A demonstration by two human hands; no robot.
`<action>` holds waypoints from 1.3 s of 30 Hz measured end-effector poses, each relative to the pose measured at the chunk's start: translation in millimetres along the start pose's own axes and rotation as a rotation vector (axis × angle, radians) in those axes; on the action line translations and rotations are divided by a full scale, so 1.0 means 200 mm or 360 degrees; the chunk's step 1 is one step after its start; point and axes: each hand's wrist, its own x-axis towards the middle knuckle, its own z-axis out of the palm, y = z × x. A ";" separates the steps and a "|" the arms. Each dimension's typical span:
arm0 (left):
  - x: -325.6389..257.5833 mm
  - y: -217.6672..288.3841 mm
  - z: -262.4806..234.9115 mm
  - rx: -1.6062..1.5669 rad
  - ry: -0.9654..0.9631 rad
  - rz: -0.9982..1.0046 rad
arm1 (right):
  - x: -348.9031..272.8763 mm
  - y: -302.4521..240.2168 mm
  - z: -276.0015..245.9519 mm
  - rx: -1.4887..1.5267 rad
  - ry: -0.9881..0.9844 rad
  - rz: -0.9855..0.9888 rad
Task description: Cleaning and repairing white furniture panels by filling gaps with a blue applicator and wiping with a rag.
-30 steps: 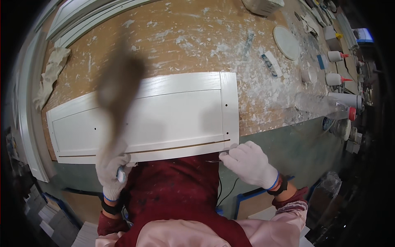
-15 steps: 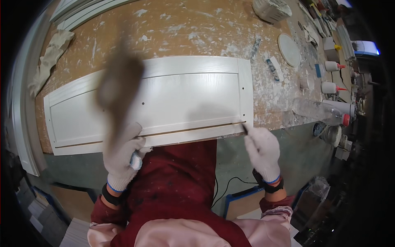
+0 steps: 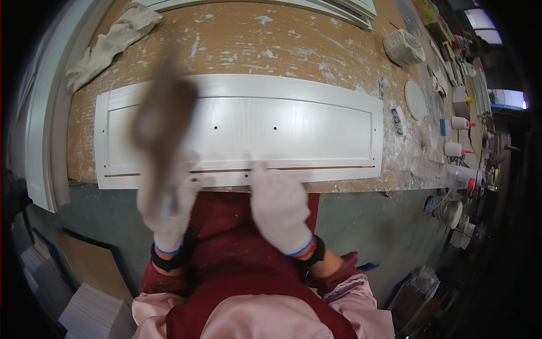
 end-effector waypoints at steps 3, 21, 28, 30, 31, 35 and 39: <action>0.00 -0.06 -0.27 0.0265 0.0298 0.0098 | 0.17 -0.36 -0.08 0.0740 -0.0432 -0.0269; -0.27 -0.23 -0.69 0.0314 0.1150 -0.0122 | 0.39 -0.82 0.00 0.0530 -0.0017 -0.0411; -0.33 -0.24 -0.76 0.0174 0.1406 -0.0187 | 0.57 -0.92 -0.07 0.1159 -0.0417 -0.0828; -0.39 -0.20 -0.78 0.0180 0.1206 -0.0169 | 0.72 -0.84 -0.09 0.1403 -0.0534 -0.0696; -0.36 -0.19 -0.76 0.0077 0.1053 0.0020 | 0.79 -0.79 -0.07 0.1386 -0.0506 -0.0611; -0.18 -0.22 -0.52 0.0098 0.0348 0.0437 | 1.06 -0.72 0.10 0.1193 -0.0475 -0.0649; -0.08 -0.22 -0.19 0.0537 -0.0022 0.0672 | 1.19 -0.79 0.23 0.0773 -0.0472 -0.0854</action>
